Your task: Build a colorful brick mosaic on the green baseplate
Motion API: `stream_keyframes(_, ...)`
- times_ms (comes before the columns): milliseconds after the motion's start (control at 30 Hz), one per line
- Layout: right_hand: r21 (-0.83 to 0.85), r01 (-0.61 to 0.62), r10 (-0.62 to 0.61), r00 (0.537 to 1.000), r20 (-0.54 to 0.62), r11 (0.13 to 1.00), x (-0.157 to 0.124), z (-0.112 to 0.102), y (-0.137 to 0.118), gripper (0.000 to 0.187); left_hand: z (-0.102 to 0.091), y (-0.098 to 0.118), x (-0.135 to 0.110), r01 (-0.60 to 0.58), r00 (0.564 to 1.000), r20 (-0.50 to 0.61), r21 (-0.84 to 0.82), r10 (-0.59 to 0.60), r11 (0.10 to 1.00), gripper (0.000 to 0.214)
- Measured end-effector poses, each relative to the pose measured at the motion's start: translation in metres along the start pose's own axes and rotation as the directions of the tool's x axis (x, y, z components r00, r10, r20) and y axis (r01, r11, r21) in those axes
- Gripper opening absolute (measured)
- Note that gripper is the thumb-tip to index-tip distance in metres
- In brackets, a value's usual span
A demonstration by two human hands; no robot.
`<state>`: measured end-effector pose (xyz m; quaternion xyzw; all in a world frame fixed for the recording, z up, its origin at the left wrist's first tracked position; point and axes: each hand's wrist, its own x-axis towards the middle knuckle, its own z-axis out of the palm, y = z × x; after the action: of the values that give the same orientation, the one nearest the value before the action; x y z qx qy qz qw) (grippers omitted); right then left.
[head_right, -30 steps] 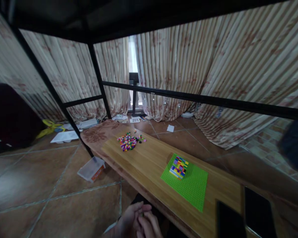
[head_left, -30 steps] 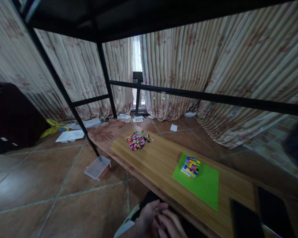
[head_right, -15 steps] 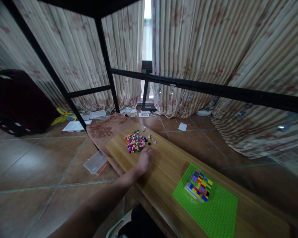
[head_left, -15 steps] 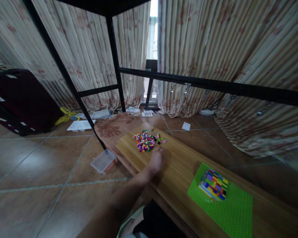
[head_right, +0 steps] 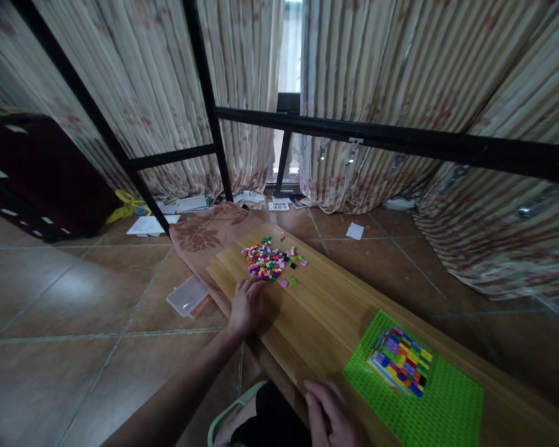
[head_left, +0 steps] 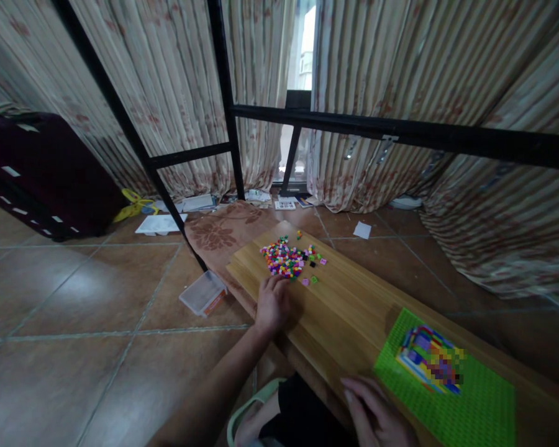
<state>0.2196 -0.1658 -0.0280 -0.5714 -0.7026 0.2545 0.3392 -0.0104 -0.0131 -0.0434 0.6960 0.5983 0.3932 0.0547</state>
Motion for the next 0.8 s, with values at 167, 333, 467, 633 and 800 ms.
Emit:
stream_keyframes(167,-0.042,0.069,-0.071,0.995,-0.064,0.997,0.092,0.018,-0.033,0.024,-0.016,-0.047,0.027,0.222,0.975,-0.04,0.247,-0.219,0.943,0.037)
stream_keyframes(333,-0.145,0.197,-0.201,0.979,-0.013,0.97,0.167,0.058,-0.046,0.025,-0.013,-0.062,0.049,0.182,0.979,0.023,0.34,-0.202,0.922,0.037)
stream_keyframes(467,-0.227,0.191,-0.187,0.982,0.037,0.955,0.193,0.081,-0.032,0.022,-0.013,-0.058,0.049,0.159,0.982,0.041,0.361,-0.186,0.919,0.032)
stream_keyframes(633,-0.214,0.144,-0.155,0.987,-0.034,0.966,0.21,0.083,-0.007,0.022,-0.012,-0.055,0.049,0.211,0.971,0.026,0.361,-0.237,0.908,0.032)
stream_keyframes(800,-0.166,0.164,-0.176,0.983,-0.061,0.972,0.217,0.087,-0.005,0.023,-0.012,-0.053,0.048,0.221,0.969,0.027,0.358,-0.247,0.907,0.033)
